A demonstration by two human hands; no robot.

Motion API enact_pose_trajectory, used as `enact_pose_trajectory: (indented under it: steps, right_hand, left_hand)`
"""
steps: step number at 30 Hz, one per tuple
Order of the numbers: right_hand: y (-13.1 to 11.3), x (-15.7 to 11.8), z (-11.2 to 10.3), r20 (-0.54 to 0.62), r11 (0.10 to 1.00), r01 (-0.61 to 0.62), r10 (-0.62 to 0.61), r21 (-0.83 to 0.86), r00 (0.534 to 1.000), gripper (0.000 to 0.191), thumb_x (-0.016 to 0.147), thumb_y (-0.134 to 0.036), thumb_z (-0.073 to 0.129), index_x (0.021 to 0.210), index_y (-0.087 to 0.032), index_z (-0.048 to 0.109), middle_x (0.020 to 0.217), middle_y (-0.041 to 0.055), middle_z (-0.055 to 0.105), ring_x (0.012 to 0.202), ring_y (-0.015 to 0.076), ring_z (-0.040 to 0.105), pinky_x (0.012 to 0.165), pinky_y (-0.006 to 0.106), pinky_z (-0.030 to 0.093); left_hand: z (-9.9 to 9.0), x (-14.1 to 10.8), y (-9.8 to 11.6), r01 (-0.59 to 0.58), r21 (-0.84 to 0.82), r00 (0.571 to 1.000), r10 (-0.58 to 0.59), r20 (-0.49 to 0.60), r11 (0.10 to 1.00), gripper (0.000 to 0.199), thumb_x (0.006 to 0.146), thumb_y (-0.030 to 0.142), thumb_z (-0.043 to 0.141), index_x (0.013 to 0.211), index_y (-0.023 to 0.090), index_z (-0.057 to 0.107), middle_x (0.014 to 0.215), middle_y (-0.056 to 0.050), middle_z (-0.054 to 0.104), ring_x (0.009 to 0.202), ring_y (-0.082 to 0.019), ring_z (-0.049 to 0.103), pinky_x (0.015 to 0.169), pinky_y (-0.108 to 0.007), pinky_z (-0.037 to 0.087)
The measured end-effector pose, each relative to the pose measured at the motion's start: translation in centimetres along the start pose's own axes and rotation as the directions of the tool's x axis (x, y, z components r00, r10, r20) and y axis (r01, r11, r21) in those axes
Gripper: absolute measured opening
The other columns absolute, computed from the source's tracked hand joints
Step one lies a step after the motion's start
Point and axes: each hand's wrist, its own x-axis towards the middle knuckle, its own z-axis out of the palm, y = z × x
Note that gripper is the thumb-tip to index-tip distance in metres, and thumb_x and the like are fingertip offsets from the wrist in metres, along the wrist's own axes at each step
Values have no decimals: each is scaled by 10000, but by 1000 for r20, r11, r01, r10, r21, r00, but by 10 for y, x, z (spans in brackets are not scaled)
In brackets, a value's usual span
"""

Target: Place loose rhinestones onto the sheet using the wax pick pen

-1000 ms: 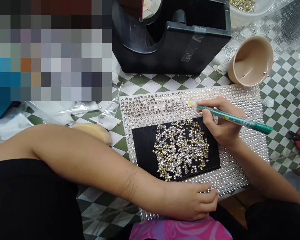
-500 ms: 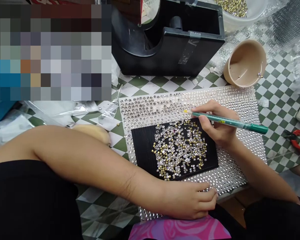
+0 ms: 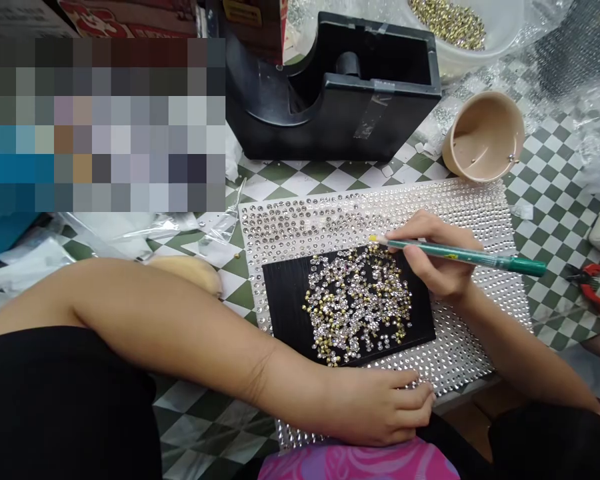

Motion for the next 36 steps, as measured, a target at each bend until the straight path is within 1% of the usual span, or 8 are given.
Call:
enact_pose_trajectory:
  steps: [3,6,12,16,21,25,32,36]
  right_hand:
    - [0,-1,0,-22,998,-68,69,7,997,163,840,-137,591,907,-207,723,723,15,705,625,129,606,613,326,464]
    - [1,-2,0,-19,999,-49,49,-5,999,137,829,-133,589,841,-200,707,691,6,686,601,120,581,596,316,448]
    - [1,-4,-1,-32,999,-45,46,26,998,134,818,-137,589,804,-221,692,659,-7,661,576,119,545,565,314,419]
    - [1,-5,-1,-81,999,-46,47,12,996,140,812,-135,590,811,-231,692,652,-9,656,558,118,542,543,312,418]
    - [1,-3,1,-44,1000,-15,14,-15,999,164,821,-146,583,877,-243,703,688,-3,692,600,137,599,581,327,471]
    - [1,-2,1,-18,1000,-9,8,-23,1000,167,810,-134,593,878,-240,703,705,0,705,605,132,603,588,325,480]
    - [2,-3,-1,-40,999,-17,16,-32,999,131,804,-133,593,794,-224,686,647,-7,664,558,116,563,533,301,437]
    - [3,-4,-1,-51,999,-46,45,-15,998,132,805,-154,586,789,-234,689,650,-7,668,560,124,570,530,308,439]
  left_hand:
    - [0,0,-1,4,-2,1000,-4,-1,1000,386,995,239,404,1117,301,764,1312,20,695,1249,-145,628,1106,-267,502]
    - [-1,0,-1,7,-5,1000,-7,3,1000,391,998,236,398,1114,298,766,1311,21,696,1248,-145,629,1104,-268,504]
    - [-4,1,-1,7,-2,1000,-7,10,1000,391,999,229,401,1125,296,765,1311,30,697,1247,-144,630,1102,-262,506]
    - [-3,0,-1,8,1,1000,-8,3,1000,374,1001,253,414,1143,277,760,1320,7,693,1244,-149,632,1104,-264,507]
    - [-3,0,-1,11,-5,1000,-11,-9,1000,347,1000,279,443,1136,268,762,1328,-21,688,1244,-157,635,1090,-267,512]
    - [-5,0,-2,6,-12,1000,-6,5,1000,348,999,264,441,1123,285,766,1329,-9,688,1247,-153,634,1096,-264,508]
    - [-6,0,-3,-6,-4,1000,6,12,1000,371,996,239,421,1128,285,764,1314,17,698,1251,-155,631,1095,-263,504]
    - [-7,1,-3,-6,-1,1000,6,9,1000,380,989,234,412,1111,298,766,1306,30,702,1245,-142,633,1095,-255,504]
